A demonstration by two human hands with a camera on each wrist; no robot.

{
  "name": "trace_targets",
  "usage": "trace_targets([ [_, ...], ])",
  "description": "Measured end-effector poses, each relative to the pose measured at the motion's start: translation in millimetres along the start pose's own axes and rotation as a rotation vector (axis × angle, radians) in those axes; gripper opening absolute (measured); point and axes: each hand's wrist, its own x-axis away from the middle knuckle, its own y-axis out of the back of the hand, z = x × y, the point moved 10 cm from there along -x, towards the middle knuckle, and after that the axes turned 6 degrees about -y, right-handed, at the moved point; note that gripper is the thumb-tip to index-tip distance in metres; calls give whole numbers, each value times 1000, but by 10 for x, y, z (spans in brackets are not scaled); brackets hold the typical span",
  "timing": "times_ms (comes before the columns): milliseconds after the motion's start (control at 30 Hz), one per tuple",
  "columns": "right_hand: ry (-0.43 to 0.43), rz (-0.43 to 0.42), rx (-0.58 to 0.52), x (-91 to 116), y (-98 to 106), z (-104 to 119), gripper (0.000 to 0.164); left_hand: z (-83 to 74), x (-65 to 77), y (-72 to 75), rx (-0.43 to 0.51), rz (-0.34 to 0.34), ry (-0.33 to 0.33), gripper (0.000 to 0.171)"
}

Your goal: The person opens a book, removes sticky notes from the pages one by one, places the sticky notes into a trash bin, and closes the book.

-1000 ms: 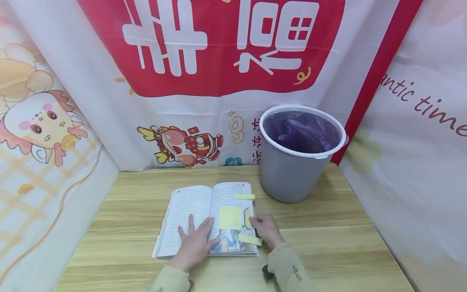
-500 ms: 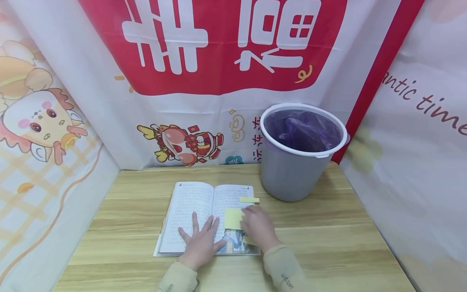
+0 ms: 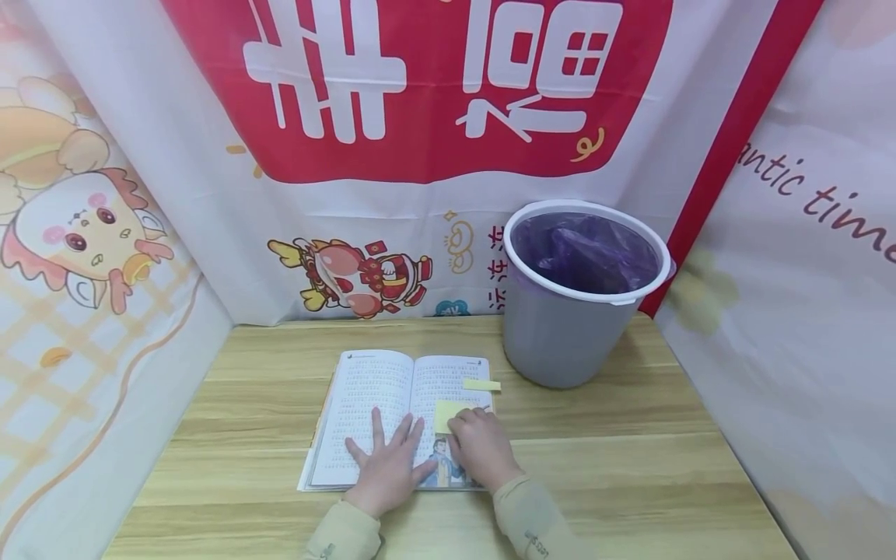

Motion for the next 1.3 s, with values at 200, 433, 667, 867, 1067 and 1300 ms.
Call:
trace_targets([
  [200,-97,-22,-27,12,30,-95,8,-5,9,10,6,-2,1,77],
  [433,-195,-61,-73,28,112,-211,5,-23,19,27,10,2,1,77],
  [667,-293,-44,-124,34,129,-337,9,-26,19,33,2,-11,-3,76],
  [867,-357,-72,-198,49,201,-471,13,-22,26,31,11,-8,-2,76],
  [1067,-386,-149,-251,68,342,-604,17,-37,34,47,4,2,3,76],
  [1300,-470,-183,-334,124,466,-797,20,-33,31,31,7,7,0,76],
])
